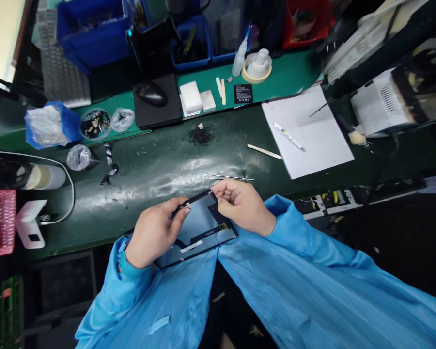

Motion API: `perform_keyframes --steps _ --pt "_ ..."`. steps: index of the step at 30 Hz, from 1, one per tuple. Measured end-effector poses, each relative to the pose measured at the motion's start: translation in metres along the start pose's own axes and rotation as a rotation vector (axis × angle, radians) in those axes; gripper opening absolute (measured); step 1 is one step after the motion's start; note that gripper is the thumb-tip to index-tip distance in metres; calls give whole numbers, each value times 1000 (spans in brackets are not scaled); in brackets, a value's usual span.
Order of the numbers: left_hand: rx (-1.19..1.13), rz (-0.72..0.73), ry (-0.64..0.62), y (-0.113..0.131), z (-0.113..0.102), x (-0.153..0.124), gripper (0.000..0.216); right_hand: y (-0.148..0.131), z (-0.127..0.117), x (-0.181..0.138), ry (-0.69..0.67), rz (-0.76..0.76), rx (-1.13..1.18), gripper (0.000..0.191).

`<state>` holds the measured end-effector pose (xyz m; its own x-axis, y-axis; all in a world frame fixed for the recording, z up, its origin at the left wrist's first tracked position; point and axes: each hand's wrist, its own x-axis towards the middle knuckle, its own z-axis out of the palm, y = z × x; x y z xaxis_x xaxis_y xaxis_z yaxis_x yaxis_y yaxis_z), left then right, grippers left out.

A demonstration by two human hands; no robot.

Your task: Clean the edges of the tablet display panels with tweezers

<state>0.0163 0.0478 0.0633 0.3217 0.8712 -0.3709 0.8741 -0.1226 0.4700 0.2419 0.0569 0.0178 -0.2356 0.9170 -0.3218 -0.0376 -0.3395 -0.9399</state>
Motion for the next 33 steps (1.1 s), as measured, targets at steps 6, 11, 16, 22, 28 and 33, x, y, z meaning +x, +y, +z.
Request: perform_keyframes --steps 6,11,16,22,28,33 --pt "-9 8 0 0 -1 -1 39 0 -4 0 -10 -7 -25 18" --pt "-6 28 17 0 0 -1 39 1 -2 -1 14 -20 2 18" --pt "-1 61 58 -1 4 0 36 0 -3 -3 13 -14 -5 19" --pt "11 97 83 -1 4 -1 34 2 -3 -2 38 -33 -15 15" --pt "18 105 85 0 4 0 34 3 -3 -4 31 -30 0 22" --pt "20 105 88 0 4 0 34 2 -6 -3 19 -42 -40 15"
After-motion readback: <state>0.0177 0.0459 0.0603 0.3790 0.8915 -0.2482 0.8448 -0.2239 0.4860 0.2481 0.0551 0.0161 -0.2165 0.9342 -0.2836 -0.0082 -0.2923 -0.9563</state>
